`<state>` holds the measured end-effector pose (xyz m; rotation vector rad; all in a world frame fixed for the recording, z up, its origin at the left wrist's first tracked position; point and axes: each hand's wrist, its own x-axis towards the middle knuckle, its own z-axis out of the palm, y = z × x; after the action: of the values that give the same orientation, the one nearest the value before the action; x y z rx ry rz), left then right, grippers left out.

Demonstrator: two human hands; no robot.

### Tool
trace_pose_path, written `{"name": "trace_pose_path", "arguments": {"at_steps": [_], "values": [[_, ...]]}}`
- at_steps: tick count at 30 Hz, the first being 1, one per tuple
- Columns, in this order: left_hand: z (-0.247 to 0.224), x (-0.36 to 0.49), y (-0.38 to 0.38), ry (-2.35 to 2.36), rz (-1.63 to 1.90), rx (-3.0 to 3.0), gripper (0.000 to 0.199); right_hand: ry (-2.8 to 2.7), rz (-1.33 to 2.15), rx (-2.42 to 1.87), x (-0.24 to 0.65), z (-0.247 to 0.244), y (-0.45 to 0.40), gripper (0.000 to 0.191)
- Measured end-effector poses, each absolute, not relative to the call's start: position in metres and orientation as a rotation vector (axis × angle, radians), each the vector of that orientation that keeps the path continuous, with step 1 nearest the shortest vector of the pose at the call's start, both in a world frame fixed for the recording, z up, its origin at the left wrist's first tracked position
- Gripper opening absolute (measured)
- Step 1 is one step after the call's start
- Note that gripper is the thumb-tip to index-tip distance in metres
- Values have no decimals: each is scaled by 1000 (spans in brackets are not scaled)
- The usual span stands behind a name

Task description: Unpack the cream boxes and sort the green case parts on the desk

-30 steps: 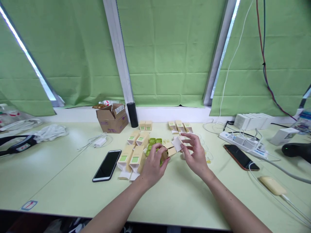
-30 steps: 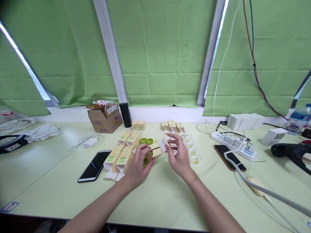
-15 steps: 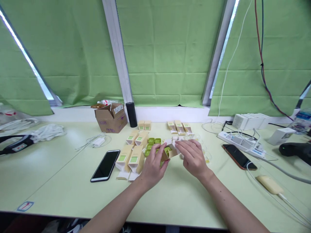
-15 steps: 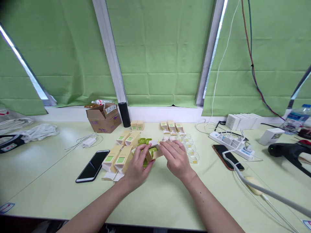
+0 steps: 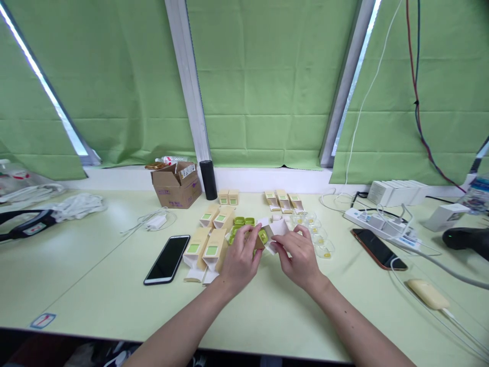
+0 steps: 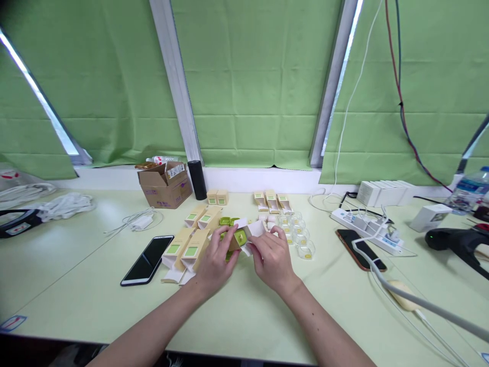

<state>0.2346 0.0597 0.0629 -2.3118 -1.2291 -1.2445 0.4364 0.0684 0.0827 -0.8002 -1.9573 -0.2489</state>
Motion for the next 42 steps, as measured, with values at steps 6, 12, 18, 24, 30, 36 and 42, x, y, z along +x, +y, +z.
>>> {"name": "trace_pose_path", "arguments": {"at_steps": [6,12,18,24,30,36,42], "values": [[65,238,58,-1114,-1195,-2284,72,-1884,-22,-975,421,81,64,8],[68,245,57,-1015,-1132,-2251,72,-1704,194,-1051,411,78,63,12],[71,243,58,-1037,-1138,-2194,69,-1587,305,-994,409,70,62,10],[73,239,59,-1084,-1176,-2173,69,-1376,629,-905,409,67,61,15],[71,233,63,-1198,-1277,-2155,70,-1259,699,-893,423,76,68,26],[72,224,68,-1291,-1531,-2094,68,-1401,720,-939,451,90,81,25],[73,226,67,-1338,-1872,-2173,61,-1810,639,-1050,449,87,76,14]]}}
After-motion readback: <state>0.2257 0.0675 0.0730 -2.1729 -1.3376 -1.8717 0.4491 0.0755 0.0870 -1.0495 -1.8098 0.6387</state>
